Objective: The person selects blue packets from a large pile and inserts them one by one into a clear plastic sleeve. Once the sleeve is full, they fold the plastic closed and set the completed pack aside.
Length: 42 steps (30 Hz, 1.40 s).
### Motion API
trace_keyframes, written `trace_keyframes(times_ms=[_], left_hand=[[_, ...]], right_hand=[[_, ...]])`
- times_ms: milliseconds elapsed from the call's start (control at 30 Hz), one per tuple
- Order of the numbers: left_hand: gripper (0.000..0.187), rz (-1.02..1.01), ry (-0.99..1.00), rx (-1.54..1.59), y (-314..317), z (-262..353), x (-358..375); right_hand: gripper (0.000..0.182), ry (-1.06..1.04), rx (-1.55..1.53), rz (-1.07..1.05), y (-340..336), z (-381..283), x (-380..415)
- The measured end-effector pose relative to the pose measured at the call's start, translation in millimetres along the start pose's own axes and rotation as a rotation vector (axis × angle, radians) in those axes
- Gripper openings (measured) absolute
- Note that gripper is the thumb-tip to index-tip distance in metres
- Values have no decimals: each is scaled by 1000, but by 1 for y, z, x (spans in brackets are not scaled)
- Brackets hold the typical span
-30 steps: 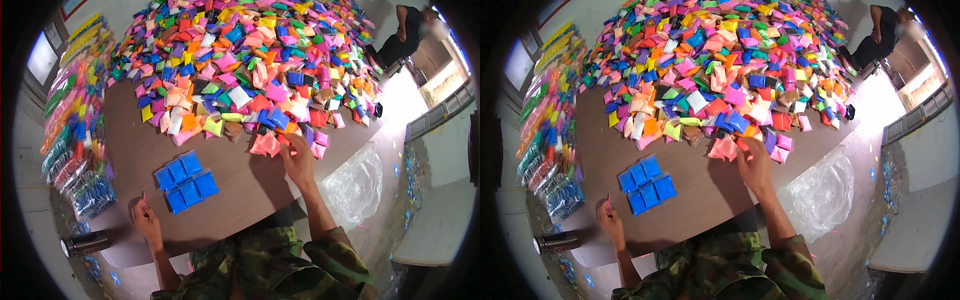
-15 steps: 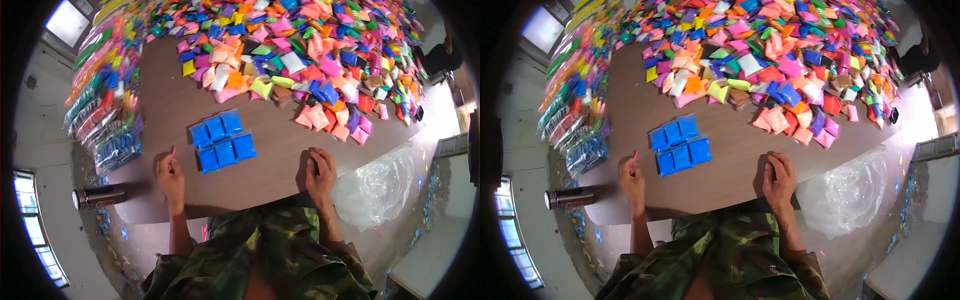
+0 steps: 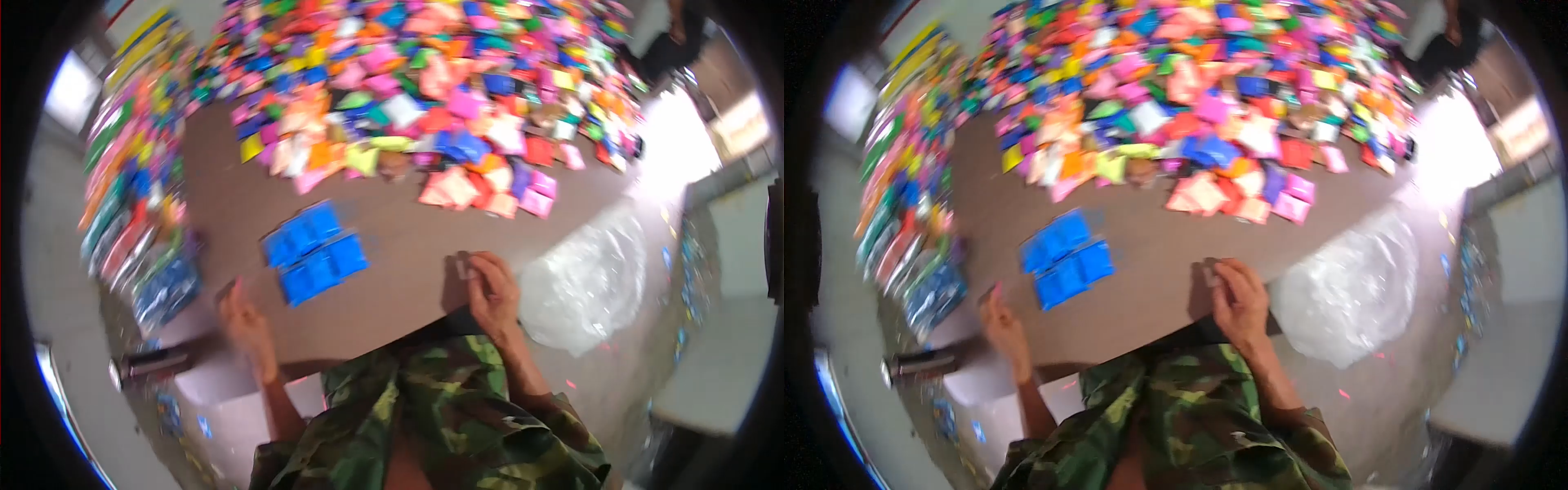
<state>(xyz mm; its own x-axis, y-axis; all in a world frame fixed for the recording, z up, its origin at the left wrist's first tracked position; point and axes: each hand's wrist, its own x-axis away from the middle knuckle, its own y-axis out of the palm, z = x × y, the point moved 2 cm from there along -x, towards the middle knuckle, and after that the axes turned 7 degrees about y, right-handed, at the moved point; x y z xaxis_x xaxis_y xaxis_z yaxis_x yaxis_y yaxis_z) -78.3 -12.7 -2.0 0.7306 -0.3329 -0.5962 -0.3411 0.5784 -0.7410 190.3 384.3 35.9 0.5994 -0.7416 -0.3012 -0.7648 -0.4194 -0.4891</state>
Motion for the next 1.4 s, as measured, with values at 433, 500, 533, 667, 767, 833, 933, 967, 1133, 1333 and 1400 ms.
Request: trace_keyframes(times_ms=[433,500,533,667,767,833,933,967,1133,1333,1400], left_hand=[[31,-244,-33,74,43,-75,-100],[33,-281,9,116,48,-73,-113],[33,-295,28,86,53,-84,-116],[35,-265,114,-18,67,-113,-113],[37,-272,163,-102,64,-129,-111],[37,-270,146,-173,60,-140,-102],[36,-290,71,-267,54,-147,-94],[35,-333,42,-279,47,-149,-89],[34,-322,77,-391,14,-89,-68],[31,-319,165,-355,1,-118,-44],[30,-313,177,-426,-2,-112,-41]], right_hand=[[22,329,346,654,-209,126,21],[28,439,542,680,-245,164,36],[31,500,654,669,-257,176,41],[45,594,718,606,-280,212,48],[56,676,766,473,-279,227,45],[55,819,798,376,-278,220,36],[48,786,841,416,-274,216,36],[46,698,861,482,-273,216,38],[25,491,658,532,-258,194,35],[50,972,433,16,-238,187,29],[74,1009,430,-68,-232,194,33]])
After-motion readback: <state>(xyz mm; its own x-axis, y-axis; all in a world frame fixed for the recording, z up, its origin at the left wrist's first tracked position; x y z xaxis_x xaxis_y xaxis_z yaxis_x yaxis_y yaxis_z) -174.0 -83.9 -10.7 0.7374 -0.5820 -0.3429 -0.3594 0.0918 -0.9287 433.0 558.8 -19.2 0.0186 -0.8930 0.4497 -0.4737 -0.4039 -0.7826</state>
